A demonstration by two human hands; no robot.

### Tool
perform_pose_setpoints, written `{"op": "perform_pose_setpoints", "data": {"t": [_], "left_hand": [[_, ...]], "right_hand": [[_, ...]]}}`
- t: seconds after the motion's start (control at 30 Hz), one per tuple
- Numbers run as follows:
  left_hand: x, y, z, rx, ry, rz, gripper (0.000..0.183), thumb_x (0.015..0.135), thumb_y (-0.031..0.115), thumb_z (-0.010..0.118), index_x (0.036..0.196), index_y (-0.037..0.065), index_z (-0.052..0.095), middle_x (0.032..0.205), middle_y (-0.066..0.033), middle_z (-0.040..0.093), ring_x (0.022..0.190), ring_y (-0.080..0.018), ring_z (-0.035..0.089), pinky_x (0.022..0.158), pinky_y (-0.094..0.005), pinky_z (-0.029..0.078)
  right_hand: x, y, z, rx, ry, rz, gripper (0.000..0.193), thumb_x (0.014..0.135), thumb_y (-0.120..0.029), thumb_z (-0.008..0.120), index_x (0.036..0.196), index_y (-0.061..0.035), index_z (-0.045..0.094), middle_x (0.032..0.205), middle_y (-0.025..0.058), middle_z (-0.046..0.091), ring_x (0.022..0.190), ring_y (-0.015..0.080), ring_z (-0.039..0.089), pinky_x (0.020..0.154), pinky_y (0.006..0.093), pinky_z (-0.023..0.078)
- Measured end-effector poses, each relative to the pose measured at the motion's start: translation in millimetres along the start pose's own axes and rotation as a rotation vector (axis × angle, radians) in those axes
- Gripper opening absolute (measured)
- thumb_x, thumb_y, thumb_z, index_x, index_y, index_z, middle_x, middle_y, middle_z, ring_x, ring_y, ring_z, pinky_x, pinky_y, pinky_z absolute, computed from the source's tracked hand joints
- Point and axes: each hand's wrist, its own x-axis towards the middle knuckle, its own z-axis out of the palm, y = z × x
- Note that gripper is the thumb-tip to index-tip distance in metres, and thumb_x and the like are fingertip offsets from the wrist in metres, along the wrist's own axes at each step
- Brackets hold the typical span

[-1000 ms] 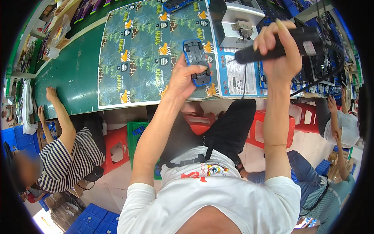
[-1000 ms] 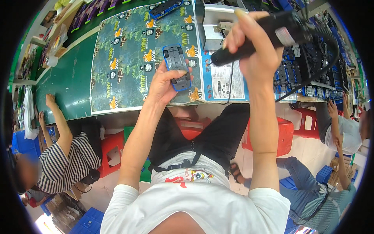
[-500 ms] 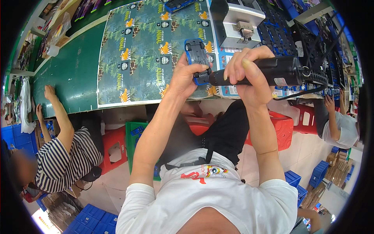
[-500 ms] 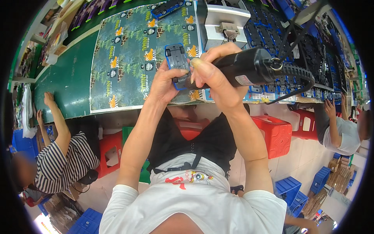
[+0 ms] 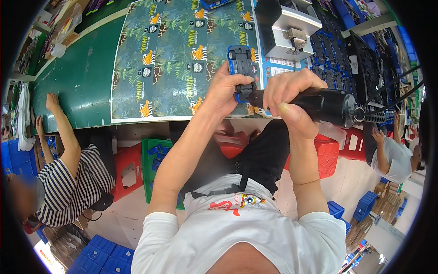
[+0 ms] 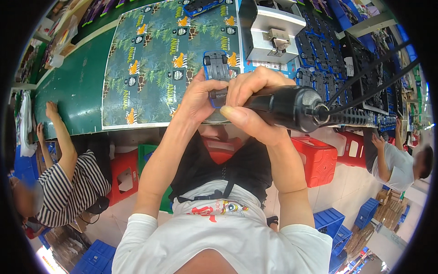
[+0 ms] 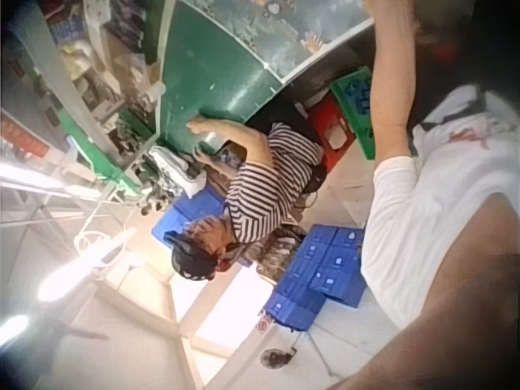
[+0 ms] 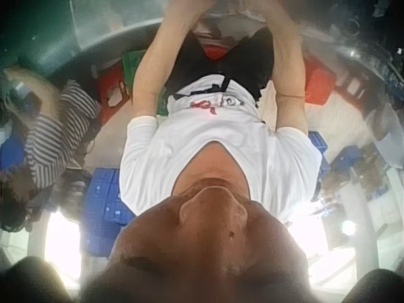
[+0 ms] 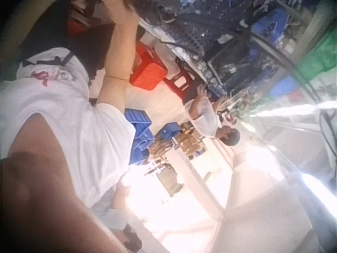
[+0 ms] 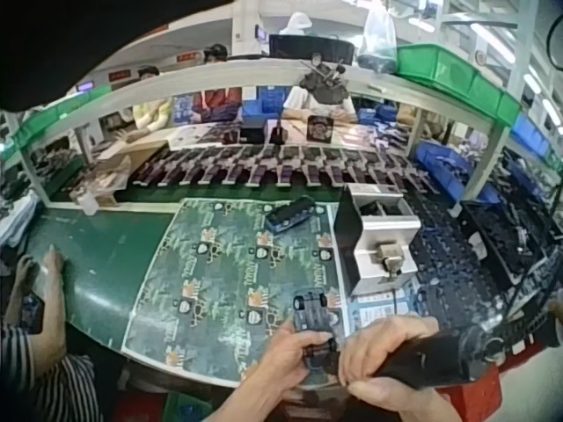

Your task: Assembling toy cars using an electric screwdriver.

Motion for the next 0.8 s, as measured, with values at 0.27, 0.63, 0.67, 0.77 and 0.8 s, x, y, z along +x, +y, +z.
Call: {"op": "perform_pose_setpoints", "data": {"t": [0.27, 0.63, 0.67, 0.77, 0.8], "left_hand": [[-3, -1, -3, -0.012, -0.011, 0.003, 0.049, 0.075, -0.009, 0.064, 0.12, 0.003, 0.049, 0.098, -0.0105, 0.063, 0.087, -0.0231, 0.067, 0.076, -0.039, 0.058], [-7, -1, -9, -0.072, -0.111, -0.048, 0.032, 0.09, 0.016, 0.064, 0.119, 0.006, 0.054, 0.103, -0.0096, 0.064, 0.09, -0.0233, 0.067, 0.077, -0.0422, 0.057], [-4, -1, -11, -0.104, -0.163, -0.092, 0.031, 0.093, 0.021, 0.063, 0.119, 0.007, 0.054, 0.104, -0.0105, 0.064, 0.09, -0.0236, 0.067, 0.076, -0.0427, 0.057], [3, -2, -14, -0.082, -0.232, -0.054, 0.044, 0.099, 0.04, 0.051, 0.126, 0.006, 0.055, 0.11, -0.0157, 0.065, 0.097, -0.0287, 0.065, 0.082, -0.0468, 0.055], [3, -1, -12, -0.127, -0.268, -0.062, 0.047, 0.1, 0.044, 0.049, 0.126, 0.006, 0.055, 0.109, -0.0155, 0.065, 0.096, -0.0289, 0.066, 0.082, -0.0467, 0.055]], "right_hand": [[1, 5, -2, -0.099, -0.129, -0.108, 0.02, 0.076, -0.01, 0.068, 0.082, -0.0032, 0.05, 0.063, 0.0068, 0.053, 0.05, 0.0156, 0.052, 0.052, 0.0316, 0.047], [-13, -24, -22, 0.039, -0.184, -0.231, 0.025, 0.083, -0.019, 0.068, 0.095, -0.0009, 0.056, 0.069, 0.0066, 0.056, 0.057, 0.0173, 0.054, 0.055, 0.0327, 0.048], [-15, -29, -30, -0.002, -0.156, -0.253, 0.025, 0.083, -0.019, 0.068, 0.096, -0.0012, 0.055, 0.069, 0.0066, 0.055, 0.057, 0.0172, 0.054, 0.055, 0.0324, 0.048], [-18, -30, -50, -0.148, -0.013, -0.254, 0.025, 0.085, -0.02, 0.068, 0.095, -0.0012, 0.054, 0.068, 0.0075, 0.052, 0.057, 0.0172, 0.051, 0.057, 0.0322, 0.047], [-18, -25, -56, -0.188, 0.049, -0.232, 0.025, 0.085, -0.019, 0.068, 0.093, -0.0008, 0.053, 0.067, 0.0079, 0.051, 0.057, 0.0172, 0.05, 0.057, 0.0324, 0.046]]}}
